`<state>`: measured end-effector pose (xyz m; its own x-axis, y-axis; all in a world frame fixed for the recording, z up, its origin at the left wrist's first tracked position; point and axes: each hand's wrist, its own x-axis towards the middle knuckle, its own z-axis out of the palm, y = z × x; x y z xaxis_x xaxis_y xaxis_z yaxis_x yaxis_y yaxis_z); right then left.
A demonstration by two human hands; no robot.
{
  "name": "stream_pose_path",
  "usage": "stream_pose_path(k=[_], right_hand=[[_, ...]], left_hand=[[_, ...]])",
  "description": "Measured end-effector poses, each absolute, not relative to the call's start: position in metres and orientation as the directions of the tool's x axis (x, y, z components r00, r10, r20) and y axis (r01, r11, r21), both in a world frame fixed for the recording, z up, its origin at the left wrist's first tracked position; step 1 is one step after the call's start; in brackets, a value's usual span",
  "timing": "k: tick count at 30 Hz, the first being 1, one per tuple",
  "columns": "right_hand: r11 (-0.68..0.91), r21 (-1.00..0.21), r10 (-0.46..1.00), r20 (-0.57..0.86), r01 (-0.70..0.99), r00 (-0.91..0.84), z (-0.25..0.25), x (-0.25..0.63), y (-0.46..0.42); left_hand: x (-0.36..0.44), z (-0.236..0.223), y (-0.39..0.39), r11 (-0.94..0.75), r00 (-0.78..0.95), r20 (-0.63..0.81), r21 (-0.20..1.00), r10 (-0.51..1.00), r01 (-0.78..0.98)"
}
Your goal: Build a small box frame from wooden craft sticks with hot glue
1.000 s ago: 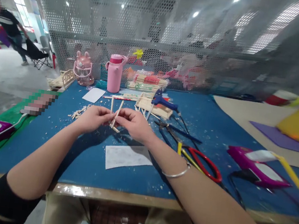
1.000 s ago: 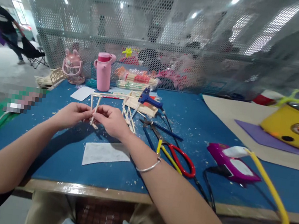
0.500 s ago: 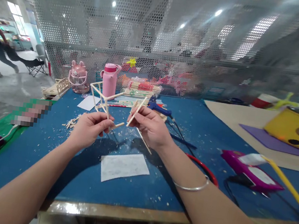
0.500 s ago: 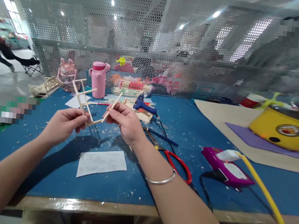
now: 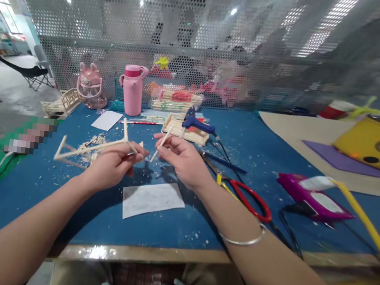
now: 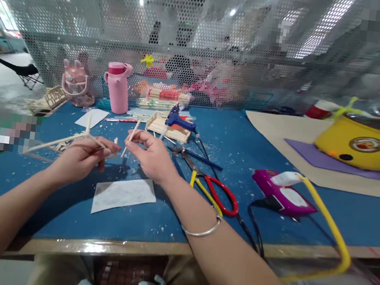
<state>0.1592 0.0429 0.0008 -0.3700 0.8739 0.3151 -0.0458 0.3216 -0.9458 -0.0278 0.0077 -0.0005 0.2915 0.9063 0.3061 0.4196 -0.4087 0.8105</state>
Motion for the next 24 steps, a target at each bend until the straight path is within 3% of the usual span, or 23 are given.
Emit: stream_pose_path(k=[3,6,10,15,20,24], right_hand=[[0.128,-0.978,0.903,0.183,-0.163,-0.389,-0.004,0.159,0.047],[-0.142,-0.932,0.873,0.041,-0.334,-0.487,-0.004,0.156,0.047],[-0.325,-0.840,0.757,0.045,-0.435,-0.652,0.002,0.154,0.043],[-0.232,-0.794,0.822,0.149,-0.561,-0.550,0.014,0.156,0.039],[0.001,-0.785,0.874,0.302,-0.620,-0.381,0.019,0.157,0.036],[0.115,-0.844,0.881,0.331,-0.524,-0.339,0.010,0.151,0.033]], left_hand=[[-0.026,-0.002,0.005,-0.420,0.328,0.302,0.819,0.895,0.392],[-0.021,0.002,0.001,-0.382,0.333,0.289,0.886,0.898,0.264],[-0.019,0.012,0.000,-0.229,0.348,0.213,0.973,0.913,0.007],[-0.019,0.038,0.012,-0.063,0.291,0.126,0.974,0.948,-0.218],[-0.011,0.057,0.015,-0.020,0.147,0.038,0.992,0.988,-0.126],[-0.006,0.043,0.012,-0.018,0.029,0.021,0.995,0.999,-0.098]])
